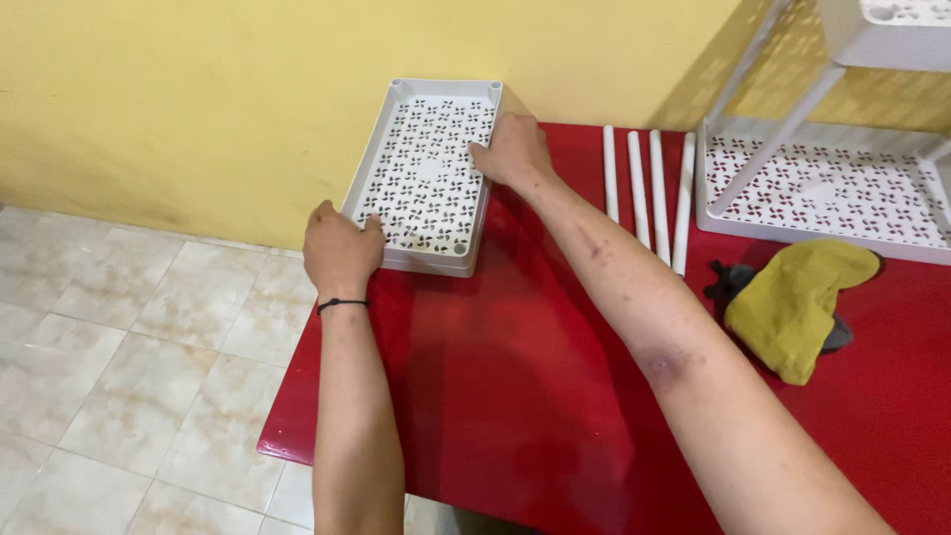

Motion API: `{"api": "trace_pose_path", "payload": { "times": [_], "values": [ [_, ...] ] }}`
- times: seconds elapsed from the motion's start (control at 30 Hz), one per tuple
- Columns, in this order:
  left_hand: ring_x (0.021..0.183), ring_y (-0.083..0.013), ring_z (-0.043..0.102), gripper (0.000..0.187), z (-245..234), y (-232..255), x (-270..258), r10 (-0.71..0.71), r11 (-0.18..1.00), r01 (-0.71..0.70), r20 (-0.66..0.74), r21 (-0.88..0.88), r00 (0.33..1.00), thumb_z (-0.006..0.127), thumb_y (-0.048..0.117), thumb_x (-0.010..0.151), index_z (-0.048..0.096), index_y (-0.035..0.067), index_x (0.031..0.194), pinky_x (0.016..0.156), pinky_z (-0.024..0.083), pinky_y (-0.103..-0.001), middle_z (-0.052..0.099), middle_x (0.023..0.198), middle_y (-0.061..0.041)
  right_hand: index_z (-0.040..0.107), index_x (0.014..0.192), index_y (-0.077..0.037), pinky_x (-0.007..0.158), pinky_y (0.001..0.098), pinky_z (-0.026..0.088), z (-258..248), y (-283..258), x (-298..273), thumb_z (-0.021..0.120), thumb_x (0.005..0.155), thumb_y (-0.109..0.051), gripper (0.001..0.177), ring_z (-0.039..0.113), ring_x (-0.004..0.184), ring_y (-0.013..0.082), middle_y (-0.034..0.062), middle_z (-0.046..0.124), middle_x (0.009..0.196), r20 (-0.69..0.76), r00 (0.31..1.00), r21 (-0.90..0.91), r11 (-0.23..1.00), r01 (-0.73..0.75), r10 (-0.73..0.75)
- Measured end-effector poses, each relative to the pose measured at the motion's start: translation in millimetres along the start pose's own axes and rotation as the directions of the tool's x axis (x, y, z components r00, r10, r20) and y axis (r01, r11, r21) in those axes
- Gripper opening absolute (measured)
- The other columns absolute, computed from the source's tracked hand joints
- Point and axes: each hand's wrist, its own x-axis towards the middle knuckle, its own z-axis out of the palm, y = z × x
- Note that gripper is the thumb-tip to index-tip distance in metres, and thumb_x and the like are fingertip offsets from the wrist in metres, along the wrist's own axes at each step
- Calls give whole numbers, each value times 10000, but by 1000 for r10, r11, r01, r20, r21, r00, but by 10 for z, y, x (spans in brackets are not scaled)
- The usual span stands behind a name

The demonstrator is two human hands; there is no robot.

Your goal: The person wipes white perforated plastic trays with a yellow cloth, then inserts white plastic poles into the tray corners to assemble a two-tier shelf. The person handles the trays and poles one at a time and places the assembled unit on a red table.

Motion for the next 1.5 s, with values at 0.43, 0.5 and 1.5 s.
{"api": "trace_pose_path", "payload": {
  "times": [0.43,0.5,1.5],
  "values": [
    [852,-271,772,509,-453,270,-115,43,946,-23,55,-323,998,793,443,868,754,11,1134,805,582,-382,781,851,-143,743,793,71,734,512,574,-525,215,-394,685,836,-115,199,692,745,472,317,664,738,-109,973,-12,979,204,-204],
    [873,-234,782,554,-412,339,-130,77,866,-3,126,-500,989,777,449,875,713,0,1194,788,606,-364,776,949,-144,749,805,56,715,505,567,-808,212,-668,680,846,-118,191,689,717,462,305,658,714,-104,961,-12,967,256,-255],
    [779,-496,698,535,579,1984,-2112,750,661,-677,312,-324,583,592,49,760,650,11,1291,760,568,-587,698,799,-301,799,1067,-105,879,495,568,-2843,1457,-3163,591,838,-64,313,704,978,385,185,750,1068,-91,967,-394,883,-254,238]
  ]
}}
